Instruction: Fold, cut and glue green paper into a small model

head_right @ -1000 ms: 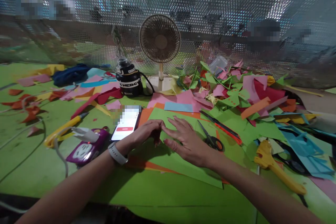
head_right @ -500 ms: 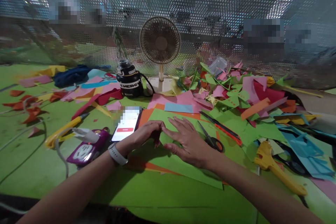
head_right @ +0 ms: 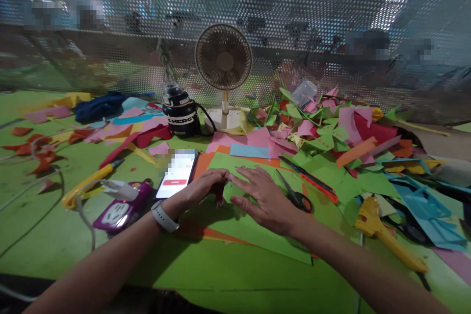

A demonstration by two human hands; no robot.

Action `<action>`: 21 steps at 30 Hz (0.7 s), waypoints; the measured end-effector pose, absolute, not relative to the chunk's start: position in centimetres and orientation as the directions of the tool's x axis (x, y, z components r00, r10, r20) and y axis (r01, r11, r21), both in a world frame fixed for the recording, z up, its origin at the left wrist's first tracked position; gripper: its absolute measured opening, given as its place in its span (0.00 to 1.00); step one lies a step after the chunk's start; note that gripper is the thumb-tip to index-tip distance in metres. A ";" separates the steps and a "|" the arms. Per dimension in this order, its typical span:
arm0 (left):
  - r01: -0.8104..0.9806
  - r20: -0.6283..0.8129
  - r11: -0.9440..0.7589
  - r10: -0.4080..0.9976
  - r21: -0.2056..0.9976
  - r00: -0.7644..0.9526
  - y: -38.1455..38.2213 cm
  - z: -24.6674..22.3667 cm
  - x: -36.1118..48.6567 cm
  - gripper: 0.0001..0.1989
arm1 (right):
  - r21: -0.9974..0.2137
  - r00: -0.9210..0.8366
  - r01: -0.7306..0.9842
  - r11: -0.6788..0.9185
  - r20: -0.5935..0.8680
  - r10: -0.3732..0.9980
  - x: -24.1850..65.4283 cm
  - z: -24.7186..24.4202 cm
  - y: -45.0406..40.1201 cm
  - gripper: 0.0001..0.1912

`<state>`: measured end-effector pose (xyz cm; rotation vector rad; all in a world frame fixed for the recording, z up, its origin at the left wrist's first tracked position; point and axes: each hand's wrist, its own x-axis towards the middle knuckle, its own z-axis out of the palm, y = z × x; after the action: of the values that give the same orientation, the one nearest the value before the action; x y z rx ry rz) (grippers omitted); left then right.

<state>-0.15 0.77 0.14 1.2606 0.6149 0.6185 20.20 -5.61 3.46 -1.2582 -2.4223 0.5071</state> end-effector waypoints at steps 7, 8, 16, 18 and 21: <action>-0.105 -0.075 0.221 0.677 0.970 0.732 0.9 -0.1 -0.1 0.06 | -0.545 -0.378 0.691 0.476 0.290 0.879 20.2 3.3 -5.0 0.17; -0.107 -0.072 0.221 0.671 0.969 0.738 0.9 -0.2 -0.1 0.06 | -0.555 -0.370 0.691 0.463 0.280 0.886 20.2 3.4 -5.0 0.16; -0.075 -0.064 0.188 0.638 0.979 0.767 0.4 0.3 -0.2 0.10 | -0.528 -0.367 0.728 0.438 0.239 0.899 19.8 4.5 -4.9 0.14; -0.069 -0.061 0.178 0.635 0.982 0.770 0.3 0.3 -0.1 0.10 | -0.516 -0.367 0.735 0.440 0.243 0.898 19.8 4.5 -4.8 0.14; -0.055 -0.063 0.165 0.636 0.985 0.769 0.3 0.2 -0.1 0.10 | -0.507 -0.372 0.738 0.445 0.244 0.895 19.9 4.5 -4.8 0.14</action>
<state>-0.06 0.27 0.17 1.3251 0.5334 0.5265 19.87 -4.85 4.49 -1.3689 -2.2161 0.4313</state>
